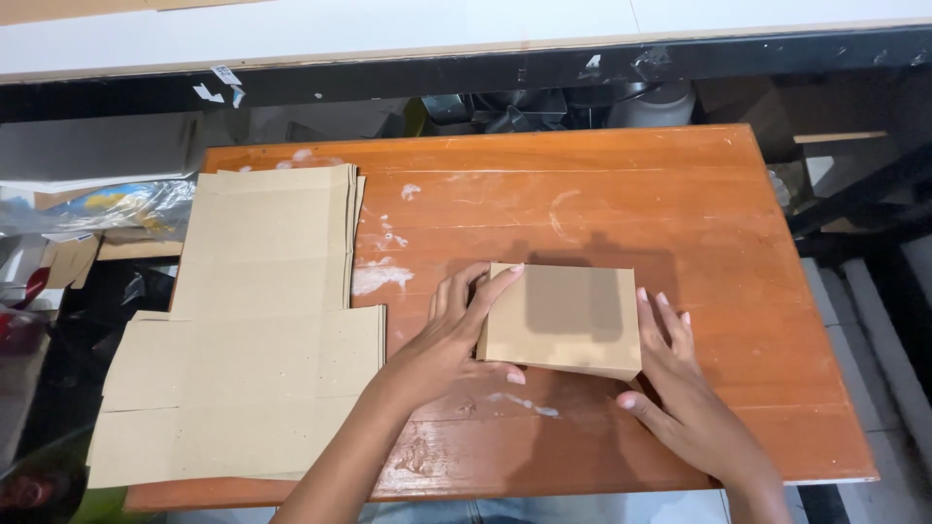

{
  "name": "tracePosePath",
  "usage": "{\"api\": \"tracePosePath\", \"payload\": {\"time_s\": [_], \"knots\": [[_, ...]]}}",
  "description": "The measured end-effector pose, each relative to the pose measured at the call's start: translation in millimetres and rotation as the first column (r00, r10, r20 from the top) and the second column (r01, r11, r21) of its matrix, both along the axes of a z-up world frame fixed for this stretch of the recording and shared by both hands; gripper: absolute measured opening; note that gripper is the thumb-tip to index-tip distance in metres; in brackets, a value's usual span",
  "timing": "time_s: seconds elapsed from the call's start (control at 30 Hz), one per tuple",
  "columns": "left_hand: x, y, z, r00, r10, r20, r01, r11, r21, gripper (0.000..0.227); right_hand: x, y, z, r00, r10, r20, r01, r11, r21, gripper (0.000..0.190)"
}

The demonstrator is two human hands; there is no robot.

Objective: The person folds flat cardboard sheets into small rectangular boxes by hand, creasing the edges and tucking flaps to form the shape. Completed boxes are stacked on a nearby white countertop.

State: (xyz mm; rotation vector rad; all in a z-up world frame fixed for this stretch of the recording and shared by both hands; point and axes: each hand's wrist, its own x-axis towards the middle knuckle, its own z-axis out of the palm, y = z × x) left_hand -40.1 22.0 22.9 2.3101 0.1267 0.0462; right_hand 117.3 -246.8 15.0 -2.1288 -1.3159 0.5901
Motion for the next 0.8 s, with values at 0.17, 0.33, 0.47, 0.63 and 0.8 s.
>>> {"api": "tracePosePath", "payload": {"time_s": [0.17, 0.33, 0.47, 0.63, 0.8], "knots": [[-4, -1, 10, 0.999, -0.037, -0.005, 0.036, 0.998, -0.052, 0.119, 20, -19, -6, 0.996, -0.087, 0.012, 0.086, 0.996, 0.03, 0.084], [-15, -6, 60, 0.976, -0.033, -0.216, 0.014, 0.996, -0.088, 0.141, 13, -2, 65, 0.915, -0.381, -0.133, 0.399, 0.9, 0.173, 0.111], [-9, -7, 68, 0.959, -0.036, -0.281, -0.02, 0.981, -0.195, 0.129, 25, 18, 63, 0.958, -0.131, -0.254, 0.145, 0.989, 0.037, 0.15], [4, 5, 39, 0.99, -0.14, -0.015, 0.132, 0.96, -0.246, 0.109, 46, 46, 40, 0.966, 0.1, -0.24, -0.092, 0.995, 0.047, 0.145], [7, 2, 28, 0.995, -0.069, 0.076, 0.085, 0.97, -0.229, 0.1, 63, 48, -5, 0.983, 0.144, -0.116, -0.131, 0.985, 0.111, 0.127]]}}
